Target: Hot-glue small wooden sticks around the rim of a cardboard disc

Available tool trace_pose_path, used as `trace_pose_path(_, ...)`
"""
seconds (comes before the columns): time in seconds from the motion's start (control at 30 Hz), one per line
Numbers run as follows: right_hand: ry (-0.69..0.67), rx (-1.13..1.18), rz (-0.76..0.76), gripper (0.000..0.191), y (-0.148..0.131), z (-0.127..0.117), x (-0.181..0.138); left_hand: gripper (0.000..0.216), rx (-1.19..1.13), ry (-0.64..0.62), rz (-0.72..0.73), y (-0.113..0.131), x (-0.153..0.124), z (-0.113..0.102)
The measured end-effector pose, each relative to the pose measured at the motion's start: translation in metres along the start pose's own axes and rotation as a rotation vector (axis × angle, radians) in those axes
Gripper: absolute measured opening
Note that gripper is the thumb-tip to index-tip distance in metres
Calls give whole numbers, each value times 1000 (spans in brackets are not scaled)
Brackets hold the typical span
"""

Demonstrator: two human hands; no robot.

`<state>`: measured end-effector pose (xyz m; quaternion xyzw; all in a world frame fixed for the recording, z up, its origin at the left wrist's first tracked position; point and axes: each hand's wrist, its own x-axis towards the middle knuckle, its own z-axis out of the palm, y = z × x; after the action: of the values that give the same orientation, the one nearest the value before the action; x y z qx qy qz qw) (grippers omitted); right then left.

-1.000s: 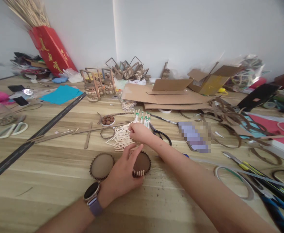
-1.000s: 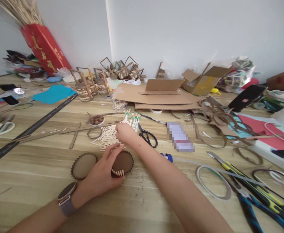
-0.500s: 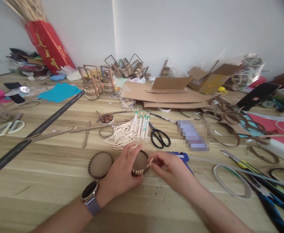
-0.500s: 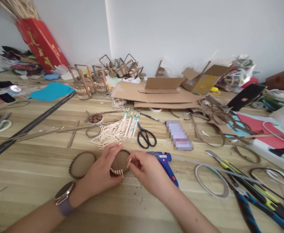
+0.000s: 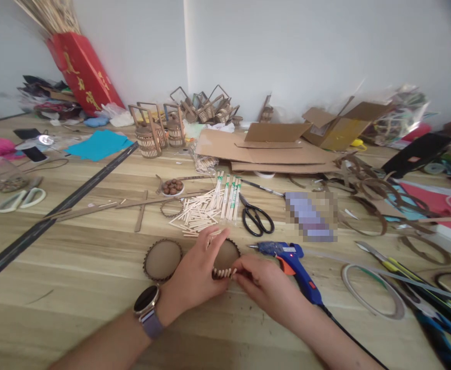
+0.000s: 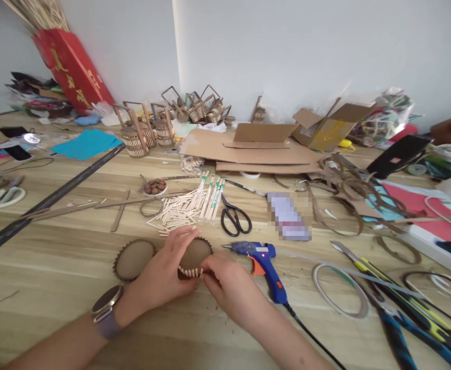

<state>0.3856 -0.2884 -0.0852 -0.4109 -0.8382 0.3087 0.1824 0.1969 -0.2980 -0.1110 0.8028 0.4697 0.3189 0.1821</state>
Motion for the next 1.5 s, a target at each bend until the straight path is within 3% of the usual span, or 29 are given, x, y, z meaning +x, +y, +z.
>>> trace_pose_path(1.1,121,-100,-231,21,12,6,3,89,16,-3,19,-2,-1,1)
trace_pose_path(1.5,120,-135,-219,19,12,7,4,90,-9,-42,-20,-2,-2,1)
